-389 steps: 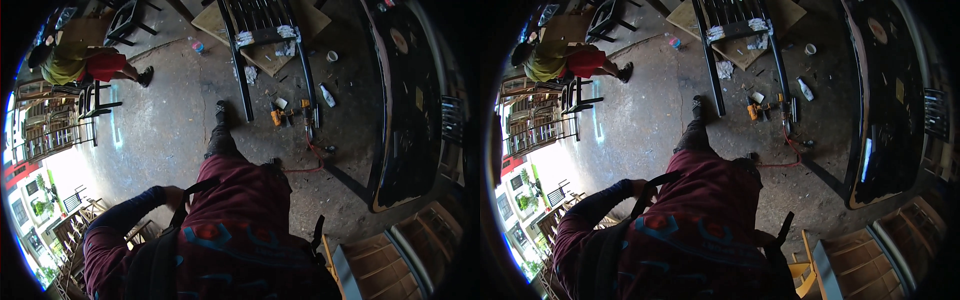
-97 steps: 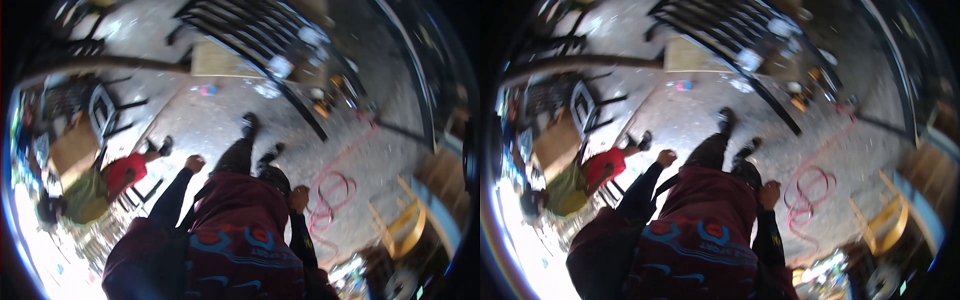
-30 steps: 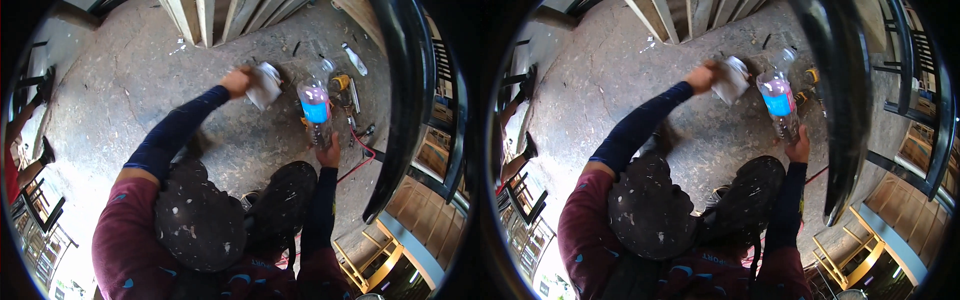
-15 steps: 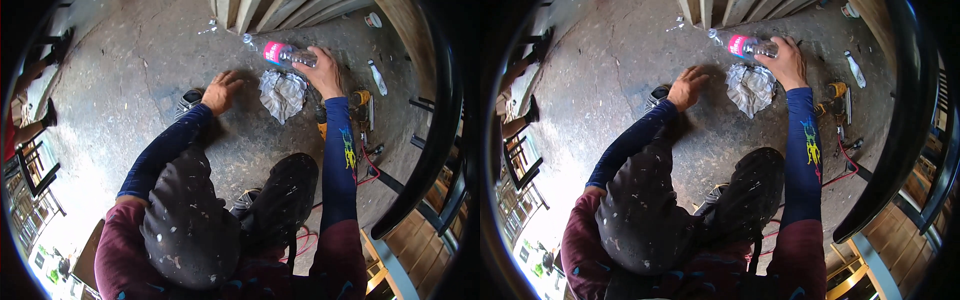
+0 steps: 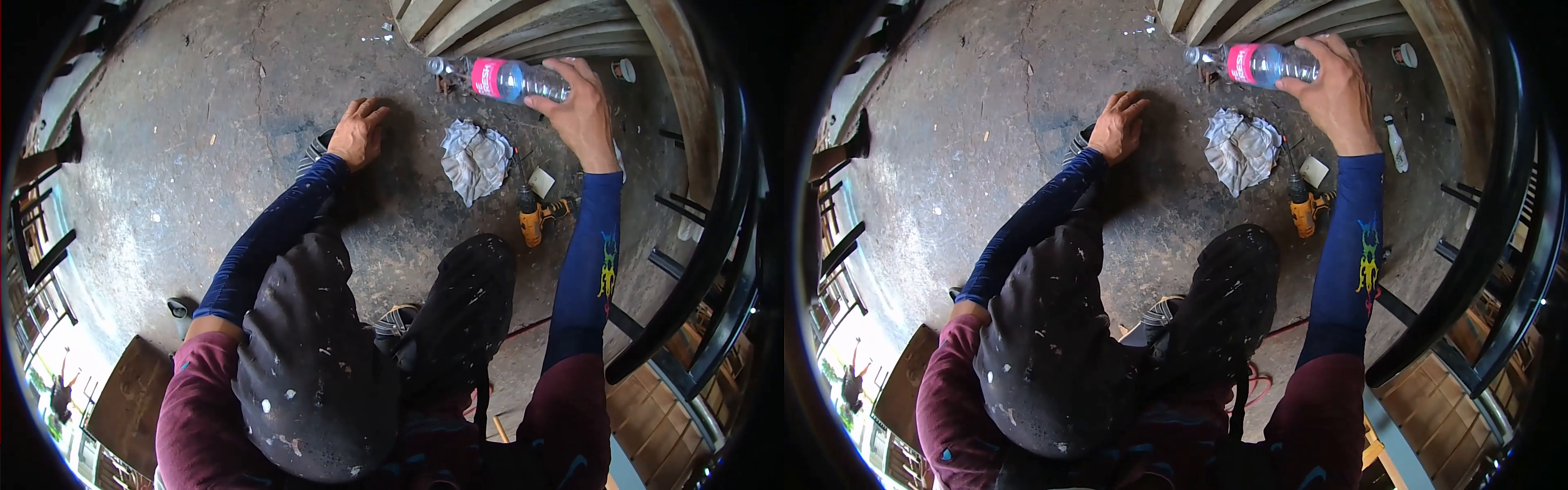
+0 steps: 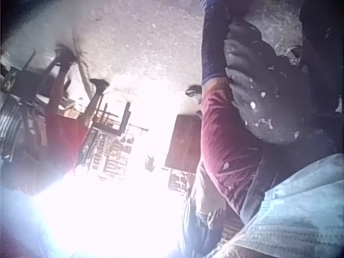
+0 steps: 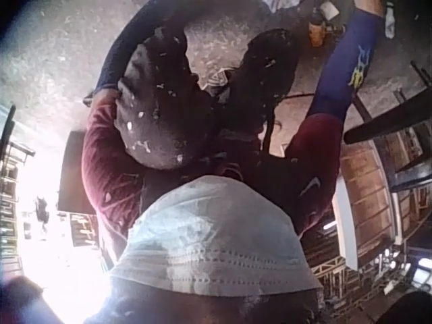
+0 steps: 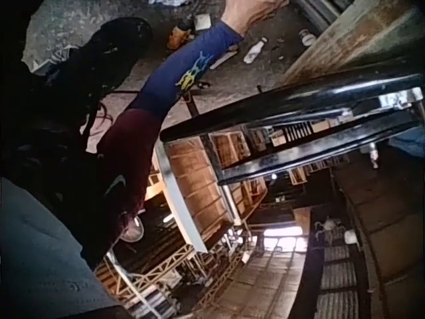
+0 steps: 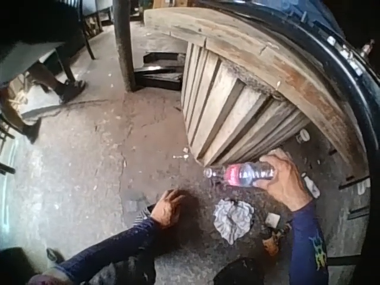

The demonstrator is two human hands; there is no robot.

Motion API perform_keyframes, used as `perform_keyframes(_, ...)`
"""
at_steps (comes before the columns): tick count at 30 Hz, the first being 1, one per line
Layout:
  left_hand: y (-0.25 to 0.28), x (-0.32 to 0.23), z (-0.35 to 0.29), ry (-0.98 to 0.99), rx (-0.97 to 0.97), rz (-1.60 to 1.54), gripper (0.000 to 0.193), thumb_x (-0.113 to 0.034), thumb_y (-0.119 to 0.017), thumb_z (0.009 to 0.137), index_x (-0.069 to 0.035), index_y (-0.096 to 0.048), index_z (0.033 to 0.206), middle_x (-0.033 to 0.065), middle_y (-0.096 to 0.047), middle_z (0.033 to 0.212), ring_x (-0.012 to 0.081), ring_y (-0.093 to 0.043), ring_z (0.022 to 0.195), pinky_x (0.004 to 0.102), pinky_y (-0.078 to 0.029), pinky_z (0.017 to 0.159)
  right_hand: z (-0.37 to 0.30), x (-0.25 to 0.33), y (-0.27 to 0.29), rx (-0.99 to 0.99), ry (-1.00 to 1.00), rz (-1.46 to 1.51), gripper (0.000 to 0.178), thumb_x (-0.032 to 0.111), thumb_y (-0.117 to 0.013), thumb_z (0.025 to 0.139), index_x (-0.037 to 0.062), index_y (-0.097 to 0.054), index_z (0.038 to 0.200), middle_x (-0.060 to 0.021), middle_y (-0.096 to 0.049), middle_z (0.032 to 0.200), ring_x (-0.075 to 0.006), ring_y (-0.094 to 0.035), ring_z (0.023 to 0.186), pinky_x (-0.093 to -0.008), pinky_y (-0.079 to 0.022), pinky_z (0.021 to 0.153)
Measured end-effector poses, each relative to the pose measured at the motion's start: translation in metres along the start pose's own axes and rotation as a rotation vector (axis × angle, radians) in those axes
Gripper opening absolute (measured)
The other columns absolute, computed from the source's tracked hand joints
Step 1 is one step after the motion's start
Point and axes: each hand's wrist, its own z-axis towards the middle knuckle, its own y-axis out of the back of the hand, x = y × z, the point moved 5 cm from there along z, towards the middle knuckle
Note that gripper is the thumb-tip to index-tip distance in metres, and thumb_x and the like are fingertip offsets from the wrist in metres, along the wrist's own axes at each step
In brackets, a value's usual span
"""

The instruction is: Applying adhesive and fitting wooden slats into a chair backrest frame.

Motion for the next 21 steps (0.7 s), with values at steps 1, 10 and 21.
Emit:
perform_keyframes(1,0.001,0.001,-0.001,0.007,-0.006,-0.003,0.044,-0.002,-0.059,0.081,-0.003,-0.063,0.124,0.0197,-0.056,0.136,0.0399,-0.051,0.124,0.0441,-0.046,0.106,-0.002,-0.002,0.003,0.023,-0.024,0.039,0.056,0.020,-0.088,0.067,0.0048,-0.068,0.117,-0.0116,-0.065,0.118,-0.0336,-0.061,0.110,-0.0406,-0.050,0.095)
perform_keyframes(10,0.005,0.006,0.005,0.037,-0.026,-0.058,0.042,-0.003,-0.061,0.081,-0.003,-0.064,0.123,0.0190,-0.056,0.137,0.0407,-0.052,0.122,0.0432,-0.046,0.105,-0.039,-0.028,0.038,-0.021,-0.211,0.092,0.059,0.022,-0.090,0.068,0.0027,-0.068,0.119,-0.0127,-0.065,0.116,-0.0274,-0.064,0.106,-0.0363,-0.051,0.091)
perform_keyframes(21,0.021,-0.001,0.012,0.764,0.101,-1.642,0.049,-0.030,-0.069,0.095,0.001,-0.051,0.129,0.0140,-0.064,0.114,0.0274,-0.063,0.109,0.0425,-0.051,0.098,-0.087,0.161,-0.128,-0.113,-0.261,0.840,0.065,0.017,-0.082,0.080,0.0011,-0.050,0.135,-0.0215,-0.060,0.114,-0.0360,-0.061,0.109,-0.0432,-0.050,0.093)
